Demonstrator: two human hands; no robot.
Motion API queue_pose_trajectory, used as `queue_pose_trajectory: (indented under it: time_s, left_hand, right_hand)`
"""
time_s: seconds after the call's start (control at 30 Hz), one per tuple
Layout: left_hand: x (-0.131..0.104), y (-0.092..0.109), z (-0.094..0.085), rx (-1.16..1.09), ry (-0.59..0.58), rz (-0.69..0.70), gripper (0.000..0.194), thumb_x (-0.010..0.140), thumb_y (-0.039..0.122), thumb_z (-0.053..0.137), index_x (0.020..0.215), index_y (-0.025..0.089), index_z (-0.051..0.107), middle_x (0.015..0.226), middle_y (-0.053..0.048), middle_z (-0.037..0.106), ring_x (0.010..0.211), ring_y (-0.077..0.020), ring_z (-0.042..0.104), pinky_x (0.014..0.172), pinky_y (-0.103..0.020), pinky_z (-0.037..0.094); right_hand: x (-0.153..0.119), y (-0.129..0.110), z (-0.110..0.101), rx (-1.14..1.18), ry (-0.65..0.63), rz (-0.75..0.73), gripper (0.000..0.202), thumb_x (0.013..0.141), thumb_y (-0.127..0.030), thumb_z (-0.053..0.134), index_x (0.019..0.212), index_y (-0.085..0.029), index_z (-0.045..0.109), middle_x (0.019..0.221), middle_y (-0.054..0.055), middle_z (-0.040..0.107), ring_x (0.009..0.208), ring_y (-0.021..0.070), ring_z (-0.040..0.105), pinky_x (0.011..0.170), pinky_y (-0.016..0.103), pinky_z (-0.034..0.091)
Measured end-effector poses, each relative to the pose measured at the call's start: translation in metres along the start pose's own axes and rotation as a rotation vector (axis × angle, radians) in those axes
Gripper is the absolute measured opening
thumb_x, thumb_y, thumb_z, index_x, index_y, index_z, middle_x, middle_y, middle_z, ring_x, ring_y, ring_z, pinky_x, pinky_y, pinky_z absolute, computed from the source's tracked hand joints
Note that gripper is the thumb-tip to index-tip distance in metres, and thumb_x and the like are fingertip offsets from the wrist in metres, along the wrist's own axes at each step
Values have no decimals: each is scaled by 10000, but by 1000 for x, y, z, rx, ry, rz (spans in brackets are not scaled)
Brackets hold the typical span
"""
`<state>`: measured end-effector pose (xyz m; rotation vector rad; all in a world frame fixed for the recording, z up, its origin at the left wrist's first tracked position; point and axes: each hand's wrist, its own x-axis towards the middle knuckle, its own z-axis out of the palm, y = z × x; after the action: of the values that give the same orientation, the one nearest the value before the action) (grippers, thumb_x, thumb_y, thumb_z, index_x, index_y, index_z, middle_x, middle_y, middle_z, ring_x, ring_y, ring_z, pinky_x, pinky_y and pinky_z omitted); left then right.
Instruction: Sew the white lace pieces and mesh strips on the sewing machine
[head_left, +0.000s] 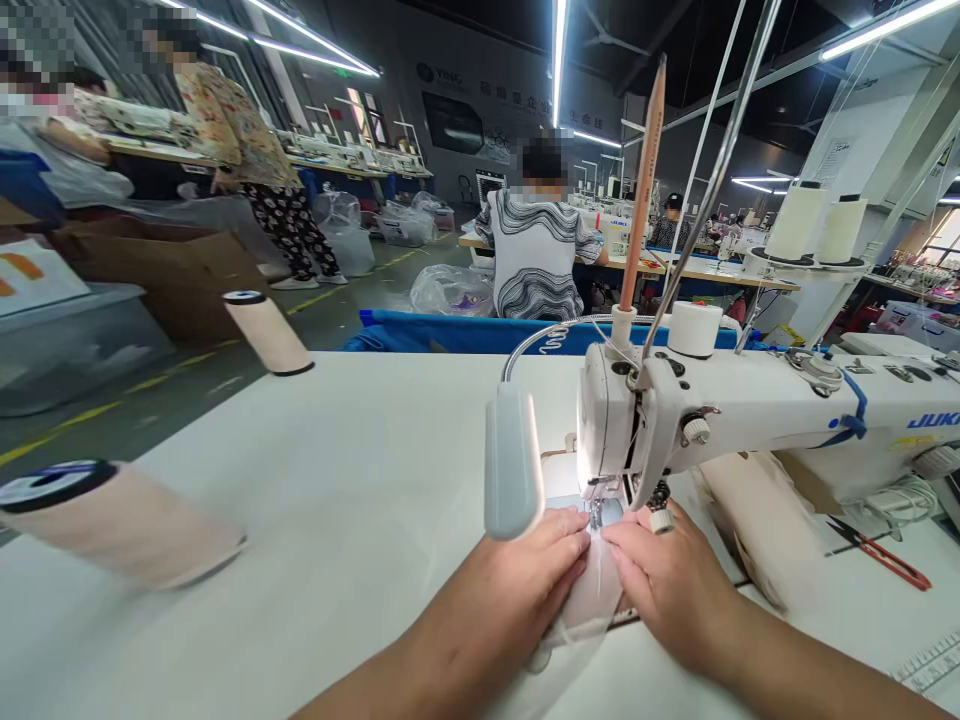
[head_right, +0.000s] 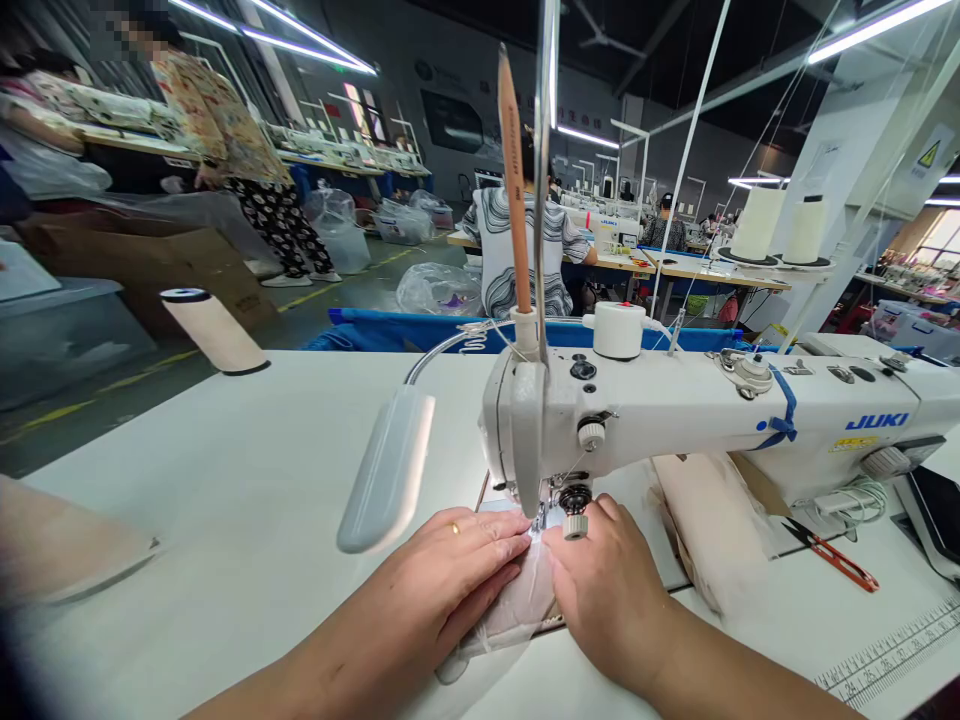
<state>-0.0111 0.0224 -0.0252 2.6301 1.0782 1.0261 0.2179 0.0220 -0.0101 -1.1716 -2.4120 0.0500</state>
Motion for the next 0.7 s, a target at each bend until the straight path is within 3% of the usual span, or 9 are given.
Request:
queue_pose_trajectory:
  time_s: [0.23,0.4,0.5,0.57,0.63,0.7]
  left_hand:
    - [10,5,-14,43,-46,20,369,1073,163,421,1104,199,787,1181,-116,821,1023,-263,811,880,-391,668]
    - [16,10,-21,52,-52,26,359,1048,167,437,1112,202,788,1176,-114,823,1046,-286,798,888,-416,640]
    - [10,20,-30,105,-117,-41,236,1002,385,614,1056,229,783,1180,-120,810,999,-326,776,826,-438,608]
    - [3,29,-34,122,-152,-95,342,864,549,775,1030,250,760,1216,-117,780,956,-338,737,774,-434,578]
    - [-6,35,-31,118,-138,-122,294,817,467,795,1012,259,721,1282,-105,732,979,-330,695,802,-433,552]
    - [-12,35,-22,85,-100,-146,65,859,244,628,918,249,654,1181,-78,725,939,-278,666,798,-397,525]
  right_hand:
    - [1,0,1,-44,22,-24,196,935,-66,547,886,-231,643,861,56,638,804,246,501,714,328,370]
    - [-2,0,-2,-57,-44,-11,175,909,-73,547,877,-220,635,869,61,625,790,244,507,708,343,366]
    - [-5,-1,-9,32,-79,-45,208,898,-66,547,979,-216,667,937,70,643,838,249,540,735,346,402]
    - [-6,-1,-12,92,-71,-98,226,906,-62,540,1012,-213,672,1016,84,670,894,252,570,773,350,435]
    - [-6,-1,-13,135,-46,-158,186,933,-73,528,954,-208,654,1088,96,696,928,249,596,824,363,462]
    - [-4,0,-11,197,-20,-199,181,967,-94,502,878,-209,611,1084,96,714,902,230,619,850,367,478]
